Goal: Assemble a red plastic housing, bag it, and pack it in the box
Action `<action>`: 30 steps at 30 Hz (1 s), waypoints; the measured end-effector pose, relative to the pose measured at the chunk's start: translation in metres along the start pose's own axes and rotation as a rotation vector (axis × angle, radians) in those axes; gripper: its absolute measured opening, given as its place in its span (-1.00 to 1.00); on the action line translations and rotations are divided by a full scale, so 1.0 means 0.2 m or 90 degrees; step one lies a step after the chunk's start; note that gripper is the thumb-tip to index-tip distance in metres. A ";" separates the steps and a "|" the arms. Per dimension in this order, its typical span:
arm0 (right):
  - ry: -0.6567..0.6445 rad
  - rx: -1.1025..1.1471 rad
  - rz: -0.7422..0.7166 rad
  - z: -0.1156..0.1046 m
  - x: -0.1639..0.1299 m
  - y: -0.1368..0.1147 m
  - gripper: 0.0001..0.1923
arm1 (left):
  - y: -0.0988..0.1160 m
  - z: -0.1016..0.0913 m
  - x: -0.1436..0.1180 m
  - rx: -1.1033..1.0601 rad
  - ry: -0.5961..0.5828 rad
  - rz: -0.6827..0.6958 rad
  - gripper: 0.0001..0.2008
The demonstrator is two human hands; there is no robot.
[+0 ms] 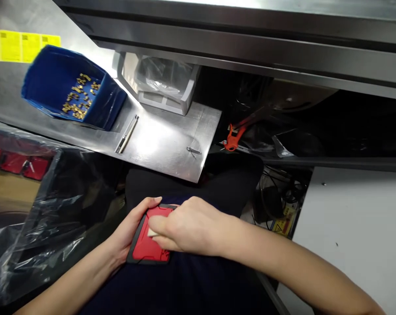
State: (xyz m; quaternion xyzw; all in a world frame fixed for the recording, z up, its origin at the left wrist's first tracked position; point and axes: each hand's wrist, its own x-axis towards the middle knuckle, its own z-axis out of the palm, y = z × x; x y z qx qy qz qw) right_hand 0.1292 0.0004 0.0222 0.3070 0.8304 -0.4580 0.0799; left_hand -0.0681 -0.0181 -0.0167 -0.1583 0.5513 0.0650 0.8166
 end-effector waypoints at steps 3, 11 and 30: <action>-0.025 0.023 0.018 -0.01 -0.01 0.01 -0.73 | 0.00 -0.01 0.01 -0.020 -0.004 -0.004 -0.61; 0.022 0.006 -0.035 -0.01 0.00 0.01 -0.70 | 0.00 0.03 -0.03 -0.018 0.002 0.035 -0.67; 0.009 0.111 0.017 0.04 -0.06 0.02 -0.76 | -0.03 -0.01 0.00 -0.078 -0.041 0.011 -0.57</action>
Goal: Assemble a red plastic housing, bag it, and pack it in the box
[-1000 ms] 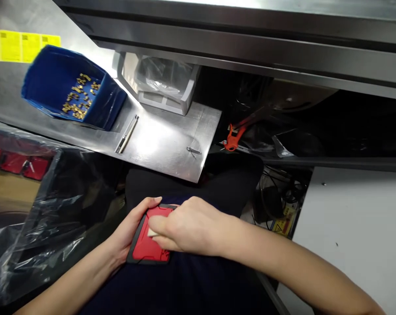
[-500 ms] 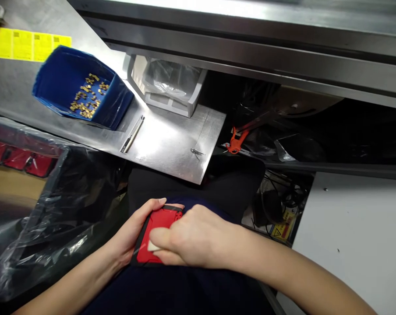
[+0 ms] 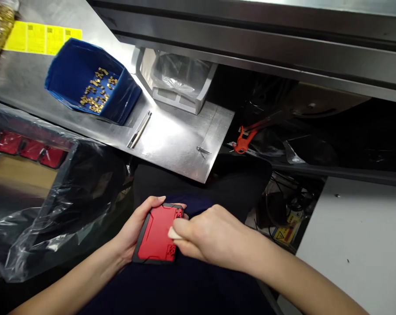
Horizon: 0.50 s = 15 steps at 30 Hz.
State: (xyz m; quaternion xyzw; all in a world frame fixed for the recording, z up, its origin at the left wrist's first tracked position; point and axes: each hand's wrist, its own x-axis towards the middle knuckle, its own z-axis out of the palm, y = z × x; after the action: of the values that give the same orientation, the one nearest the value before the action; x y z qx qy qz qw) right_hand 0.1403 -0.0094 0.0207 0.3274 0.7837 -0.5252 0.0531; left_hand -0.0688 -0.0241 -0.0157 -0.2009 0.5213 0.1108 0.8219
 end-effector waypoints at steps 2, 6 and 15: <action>-0.002 -0.014 -0.025 -0.01 0.01 0.00 -0.72 | 0.00 0.00 0.00 0.004 0.002 0.003 -0.57; -0.003 -0.024 0.013 -0.03 0.03 0.00 -0.77 | 0.01 0.00 0.00 0.014 0.020 -0.003 -0.57; 0.022 -0.075 0.007 -0.01 0.03 -0.01 -0.75 | 0.00 0.03 -0.03 0.085 0.071 0.099 -0.57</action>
State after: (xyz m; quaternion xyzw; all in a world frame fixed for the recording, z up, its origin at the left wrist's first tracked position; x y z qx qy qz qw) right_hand 0.1360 -0.0055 0.0200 0.3374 0.8122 -0.4719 0.0617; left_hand -0.0672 -0.0211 -0.0088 -0.1105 0.5864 0.1281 0.7922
